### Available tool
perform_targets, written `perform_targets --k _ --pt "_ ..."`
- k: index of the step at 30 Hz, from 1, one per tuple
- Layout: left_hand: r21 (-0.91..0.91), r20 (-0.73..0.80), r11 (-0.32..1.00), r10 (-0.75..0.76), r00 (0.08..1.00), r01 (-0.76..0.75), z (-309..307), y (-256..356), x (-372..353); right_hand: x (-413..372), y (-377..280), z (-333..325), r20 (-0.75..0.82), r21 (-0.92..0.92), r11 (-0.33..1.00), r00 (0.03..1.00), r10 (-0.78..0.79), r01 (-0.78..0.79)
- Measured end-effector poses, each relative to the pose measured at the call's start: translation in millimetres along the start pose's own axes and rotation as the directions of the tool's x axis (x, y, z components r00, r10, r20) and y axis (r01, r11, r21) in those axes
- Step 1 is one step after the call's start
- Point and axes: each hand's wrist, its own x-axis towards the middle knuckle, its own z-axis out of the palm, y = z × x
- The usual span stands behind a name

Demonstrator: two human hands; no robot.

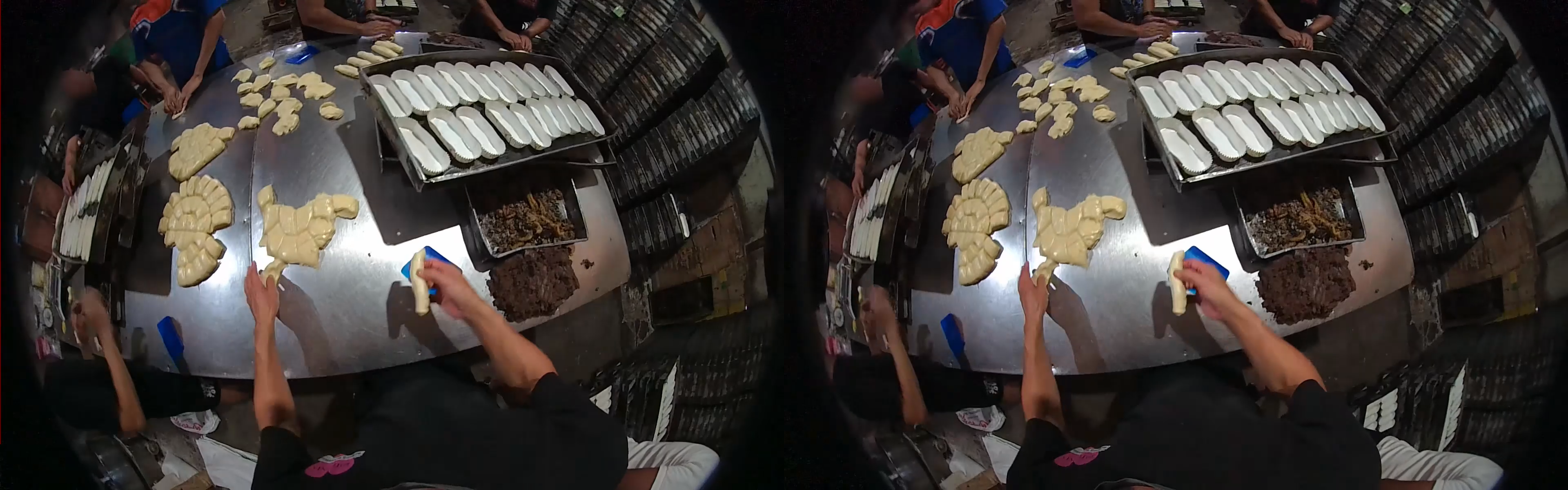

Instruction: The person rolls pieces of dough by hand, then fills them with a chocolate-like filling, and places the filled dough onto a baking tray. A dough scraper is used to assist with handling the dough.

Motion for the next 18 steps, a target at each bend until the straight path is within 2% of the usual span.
perform_targets --k 1,2,3,4,5,6,7,8,9,10,11,12,14,15,16,17,18 --pt "0.008 0.078 1.0 -0.021 0.997 0.021 5.6 -0.4 9.9 -7.4 -40.6 6.6 0.049 0.007 0.999 0.998 -0.05 0.049" --pt "0.013 0.08 1.0 -0.021 0.997 0.02 4.3 10.8 13.3 -6.8 -77.6 7.9 0.105 -0.136 0.939 0.947 -0.304 0.317" --pt "0.193 0.184 0.98 -0.081 0.98 0.045 -4.4 29.8 14.8 3.7 -115.3 -1.0 0.209 -0.313 0.815 0.872 -0.442 0.488" --pt "0.369 0.272 0.928 -0.161 0.949 0.052 -8.6 40.8 15.2 3.6 -155.6 7.9 0.122 -0.394 0.794 0.882 -0.454 0.463" --pt "0.384 0.164 0.923 -0.035 0.986 -0.031 4.3 9.9 15.4 23.6 -184.7 4.4 0.162 -0.565 0.565 0.752 -0.639 0.601" --pt "0.392 0.163 0.92 -0.041 0.986 -0.027 1.8 20.4 16.4 27.6 -217.9 15.9 0.061 -0.735 0.499 0.777 -0.626 0.46" --pt "0.472 0.215 0.882 -0.101 0.971 -0.012 -3.9 42.5 18.8 47.4 -241.0 17.0 0.085 -0.846 0.368 0.778 -0.622 0.386" --pt "0.547 0.256 0.837 -0.164 0.953 -0.003 -7.1 55.9 20.9 73.4 -248.3 12.5 0.144 -0.858 0.294 0.747 -0.649 0.421" --pt "0.552 0.248 0.834 -0.167 0.954 0.002 -3.4 51.4 19.4 100.3 -255.8 10.1 0.177 -0.921 0.173 0.77 -0.614 0.35" --pt "0.493 0.216 0.868 -0.055 0.975 -0.06 3.5 42.1 16.6 119.7 -257.0 11.7 0.185 -0.952 0.1 0.803 -0.567 0.29" --pt "0.433 0.176 0.892 0.058 0.983 -0.13 8.0 37.5 16.4 147.5 -246.4 8.2 0.206 -0.968 -0.01 0.775 -0.597 0.249" --pt "0.435 0.171 0.892 0.056 0.984 -0.126 6.1 46.2 16.0 168.9 -236.8 4.2 0.229 -0.973 -0.119 0.748 -0.623 0.198" --pt "0.518 0.235 0.856 -0.141 0.962 -0.001 -4.3 70.4 13.4 174.9 -228.0 6.6 0.233 -0.969 -0.196 0.814 -0.532 0.149" --pt "0.521 0.232 0.853 -0.149 0.961 0.006 -3.7 65.1 12.4 168.9 -228.5 10.6 0.161 -0.984 -0.141 0.872 -0.462 0.107" --pt "0.568 0.22 0.813 0.002 0.976 -0.13 -1.9 57.3 7.9 169.4 -225.6 7.6 0.166 -0.983 -0.143 0.877 -0.45 0.113" --pt "0.609 0.216 0.75 0.154 0.964 -0.257 0.2 51.0 3.0 167.8 -226.2 2.0 0.257 -0.966 -0.147 0.841 -0.475 0.212" --pt "0.608 0.22 0.753 0.145 0.965 -0.252 -1.1 52.7 -0.5 167.1 -225.1 -2.0 0.339 -0.94 -0.15 0.796 -0.501 0.305"
